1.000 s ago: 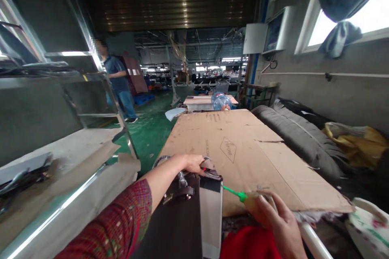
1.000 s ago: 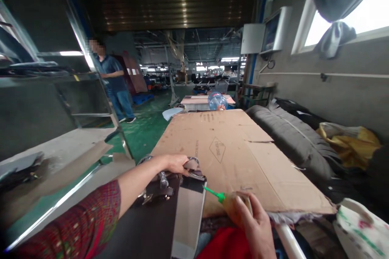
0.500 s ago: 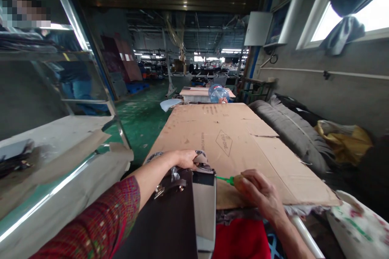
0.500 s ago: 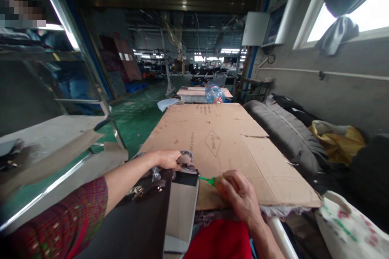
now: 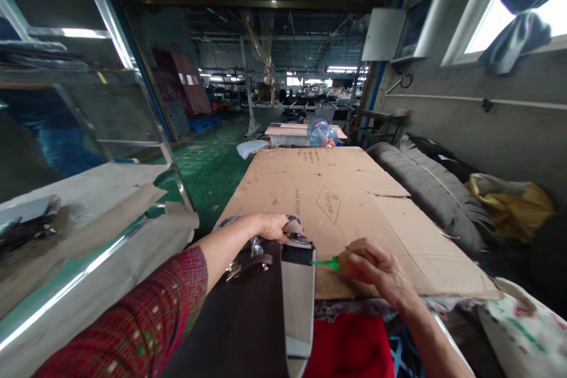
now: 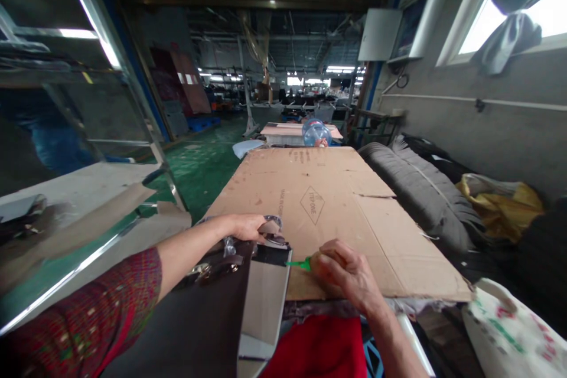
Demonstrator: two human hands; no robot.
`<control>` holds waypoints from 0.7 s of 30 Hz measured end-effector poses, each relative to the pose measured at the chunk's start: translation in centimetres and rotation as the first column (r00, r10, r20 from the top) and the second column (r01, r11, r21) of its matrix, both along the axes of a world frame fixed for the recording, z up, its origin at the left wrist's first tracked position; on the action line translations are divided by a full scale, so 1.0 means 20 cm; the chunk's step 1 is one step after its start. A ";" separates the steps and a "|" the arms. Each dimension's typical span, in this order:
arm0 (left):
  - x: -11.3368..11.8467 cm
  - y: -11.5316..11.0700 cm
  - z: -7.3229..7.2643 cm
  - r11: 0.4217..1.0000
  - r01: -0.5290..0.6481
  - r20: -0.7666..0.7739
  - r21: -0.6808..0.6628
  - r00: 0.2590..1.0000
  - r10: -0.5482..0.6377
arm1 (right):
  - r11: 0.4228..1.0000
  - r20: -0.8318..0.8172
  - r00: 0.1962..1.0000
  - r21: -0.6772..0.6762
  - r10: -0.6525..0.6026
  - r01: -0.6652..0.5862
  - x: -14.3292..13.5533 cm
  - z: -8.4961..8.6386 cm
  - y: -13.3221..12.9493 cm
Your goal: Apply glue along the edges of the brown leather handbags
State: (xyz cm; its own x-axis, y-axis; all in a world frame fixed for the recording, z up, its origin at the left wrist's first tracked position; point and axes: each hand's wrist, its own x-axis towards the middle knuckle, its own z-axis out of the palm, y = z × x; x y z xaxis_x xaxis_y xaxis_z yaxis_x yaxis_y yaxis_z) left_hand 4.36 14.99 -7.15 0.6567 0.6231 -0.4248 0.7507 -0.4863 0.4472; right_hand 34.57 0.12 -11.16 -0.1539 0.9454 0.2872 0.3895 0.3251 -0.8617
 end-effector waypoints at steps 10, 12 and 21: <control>0.01 -0.02 0.00 1.000 -0.022 0.009 -0.005 1.000 0.022 | 0.997 -0.046 0.999 -0.083 -0.002 -0.002 0.05 -0.01 0.01; 0.01 -0.03 0.01 1.000 -0.004 0.020 -0.015 1.000 0.004 | 0.996 -0.049 0.998 -0.074 -0.043 0.040 0.06 -0.02 0.02; 0.00 -0.02 0.00 0.999 0.021 0.056 -0.033 0.998 -0.019 | 0.999 -0.059 0.998 -0.036 -0.003 0.001 0.06 -0.02 0.01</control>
State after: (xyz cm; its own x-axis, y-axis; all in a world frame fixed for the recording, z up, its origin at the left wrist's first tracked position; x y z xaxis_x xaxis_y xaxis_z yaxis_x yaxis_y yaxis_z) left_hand 4.42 14.56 -7.18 0.6918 0.5957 -0.4081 0.7148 -0.4847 0.5041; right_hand 35.85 0.36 -11.58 -0.1361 0.9557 0.2612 0.3382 0.2926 -0.8944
